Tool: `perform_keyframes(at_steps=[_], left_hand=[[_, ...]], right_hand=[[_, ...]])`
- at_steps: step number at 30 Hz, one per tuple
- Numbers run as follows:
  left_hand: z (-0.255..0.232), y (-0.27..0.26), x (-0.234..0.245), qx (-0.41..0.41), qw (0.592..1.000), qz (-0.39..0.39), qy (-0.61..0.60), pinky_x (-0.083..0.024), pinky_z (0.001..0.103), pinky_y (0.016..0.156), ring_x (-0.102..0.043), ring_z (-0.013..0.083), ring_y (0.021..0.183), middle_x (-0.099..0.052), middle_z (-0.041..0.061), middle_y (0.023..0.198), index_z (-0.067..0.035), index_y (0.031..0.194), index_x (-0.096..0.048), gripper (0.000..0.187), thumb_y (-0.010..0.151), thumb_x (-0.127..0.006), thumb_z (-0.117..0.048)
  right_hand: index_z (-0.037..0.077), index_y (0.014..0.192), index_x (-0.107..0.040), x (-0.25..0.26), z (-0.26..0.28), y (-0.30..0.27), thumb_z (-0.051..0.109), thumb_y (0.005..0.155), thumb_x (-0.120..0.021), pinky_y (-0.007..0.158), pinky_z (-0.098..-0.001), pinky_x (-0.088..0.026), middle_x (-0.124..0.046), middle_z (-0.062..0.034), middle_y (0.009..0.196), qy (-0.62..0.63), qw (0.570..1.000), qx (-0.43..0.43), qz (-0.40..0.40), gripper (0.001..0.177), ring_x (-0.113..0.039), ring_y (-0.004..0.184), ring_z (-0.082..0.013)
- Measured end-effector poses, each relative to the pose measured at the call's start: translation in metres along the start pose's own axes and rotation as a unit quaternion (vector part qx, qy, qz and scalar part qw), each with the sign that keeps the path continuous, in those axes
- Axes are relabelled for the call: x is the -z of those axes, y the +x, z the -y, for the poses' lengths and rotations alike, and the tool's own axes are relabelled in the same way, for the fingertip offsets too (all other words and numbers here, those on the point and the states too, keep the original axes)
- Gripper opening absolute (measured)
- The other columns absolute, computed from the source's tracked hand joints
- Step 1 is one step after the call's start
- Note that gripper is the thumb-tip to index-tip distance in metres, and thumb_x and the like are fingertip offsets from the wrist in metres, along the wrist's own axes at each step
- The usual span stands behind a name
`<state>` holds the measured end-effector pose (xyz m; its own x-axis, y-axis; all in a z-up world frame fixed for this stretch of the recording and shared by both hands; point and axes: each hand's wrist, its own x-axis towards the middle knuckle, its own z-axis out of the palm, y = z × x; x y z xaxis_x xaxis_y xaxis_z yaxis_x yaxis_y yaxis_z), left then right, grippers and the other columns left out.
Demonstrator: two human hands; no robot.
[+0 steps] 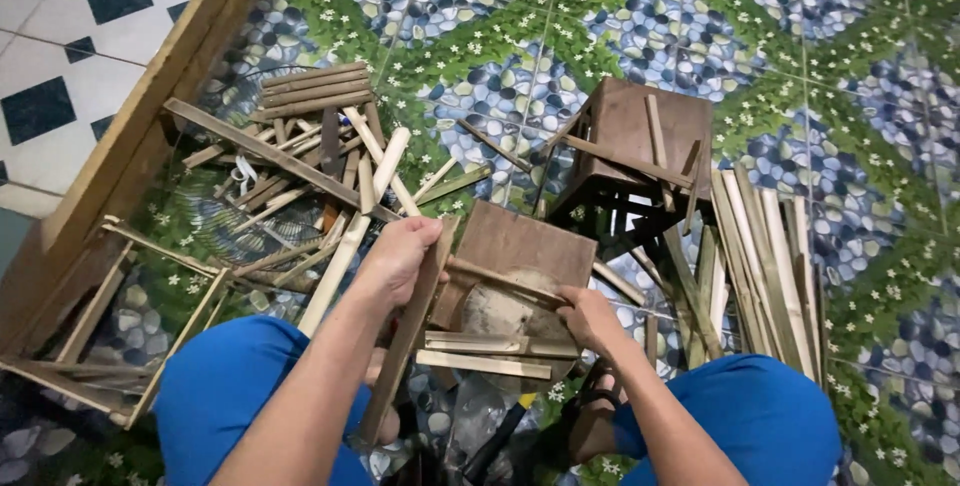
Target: The person assembles a small wooden frame by hand, using a hammer to drive nails into the joints. They repeatedly align pieces, hammer nails, and inspect the frame's stability.
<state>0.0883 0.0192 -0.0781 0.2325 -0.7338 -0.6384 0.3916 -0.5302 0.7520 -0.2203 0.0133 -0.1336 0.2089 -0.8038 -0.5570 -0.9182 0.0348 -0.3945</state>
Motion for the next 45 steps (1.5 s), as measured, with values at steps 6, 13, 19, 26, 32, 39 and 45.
perform_keyframes(at_steps=[6, 13, 19, 26, 32, 39, 45], left_hand=[[0.0, -0.004, 0.004, 0.01, 1.0, 0.01, -0.017, -0.063, 0.049, 0.05, -0.069, 0.0334, 0.063, -0.061, 0.02, 0.079, 0.003, 0.104, -0.068, 0.018, 0.098, -0.062, -0.014], [0.003, -0.017, -0.008, 0.0, 0.999, 0.034, 0.016, -0.059, 0.034, 0.044, -0.058, 0.0176, 0.058, -0.053, 0.006, 0.075, 0.004, 0.108, -0.069, 0.02, 0.098, -0.067, -0.013], [0.027, -0.014, -0.025, -0.011, 0.997, -0.042, 0.056, -0.026, 0.03, 0.042, -0.035, 0.0121, 0.047, -0.046, 0.002, 0.06, -0.003, 0.086, -0.069, 0.031, 0.104, -0.063, -0.028], [0.069, -0.027, -0.066, -0.317, 0.876, -0.14, 0.336, -0.051, 0.044, 0.069, -0.064, 0.0327, 0.069, -0.071, 0.011, 0.082, -0.005, 0.085, -0.066, 0.024, 0.098, -0.059, -0.024], [0.064, -0.034, -0.082, -0.26, 0.896, -0.088, 0.35, -0.044, 0.039, 0.051, -0.054, 0.0221, 0.05, -0.063, 0.006, 0.061, -0.01, 0.09, -0.068, 0.021, 0.1, -0.061, -0.026], [0.084, -0.013, -0.076, -0.199, 0.89, -0.024, 0.409, -0.055, 0.048, 0.068, -0.071, 0.0418, 0.078, -0.067, 0.021, 0.07, -0.01, 0.07, -0.066, 0.053, 0.097, -0.065, -0.056], [0.098, 0.008, -0.072, -0.172, 0.897, -0.019, 0.406, -0.056, 0.048, 0.074, -0.072, 0.0404, 0.083, -0.071, 0.019, 0.072, -0.012, 0.07, -0.071, 0.057, 0.098, -0.059, -0.06]], right_hand=[[0.03, 0.126, -0.067, -0.01, -0.015, 0.0, 0.029, 0.097, -0.064, 0.103, -0.0534, -0.056, -0.07, -0.0148, 0.122, -0.067, 0.998, 0.01, -0.003, 0.028, -0.067, 0.121, -0.0368], [0.027, 0.109, -0.063, -0.032, -0.027, 0.005, 0.048, 0.093, -0.066, 0.096, -0.0468, -0.057, -0.061, -0.0036, 0.109, -0.245, 0.96, 0.094, -0.095, 0.027, -0.063, 0.115, -0.0295], [0.005, 0.083, -0.065, -0.027, -0.004, -0.008, 0.015, 0.084, -0.072, 0.072, -0.0354, -0.053, -0.07, -0.0071, 0.076, 0.104, 0.993, 0.052, -0.036, 0.012, -0.063, 0.071, -0.0242], [-0.008, 0.107, -0.064, -0.004, 0.049, -0.039, -0.004, 0.092, -0.067, 0.061, -0.0356, -0.052, -0.062, -0.0155, 0.083, 0.678, 0.733, -0.018, 0.049, 0.016, -0.057, 0.065, -0.022], [-0.008, 0.109, -0.062, 0.012, 0.055, -0.038, 0.0, 0.097, -0.062, 0.064, -0.0401, -0.059, -0.064, -0.0182, 0.088, 0.698, 0.712, -0.012, 0.072, 0.015, -0.062, 0.068, -0.0247], [-0.006, 0.105, -0.064, -0.003, 0.045, -0.022, 0.003, 0.092, -0.073, 0.056, -0.0473, -0.065, -0.067, -0.019, 0.08, 0.665, 0.745, -0.05, -0.007, 0.019, -0.07, 0.063, -0.0318], [-0.006, 0.105, -0.064, -0.007, 0.049, -0.02, 0.002, 0.091, -0.073, 0.051, -0.0463, -0.063, -0.068, -0.0213, 0.08, 0.669, 0.741, -0.058, -0.005, 0.019, -0.069, 0.06, -0.0326]])
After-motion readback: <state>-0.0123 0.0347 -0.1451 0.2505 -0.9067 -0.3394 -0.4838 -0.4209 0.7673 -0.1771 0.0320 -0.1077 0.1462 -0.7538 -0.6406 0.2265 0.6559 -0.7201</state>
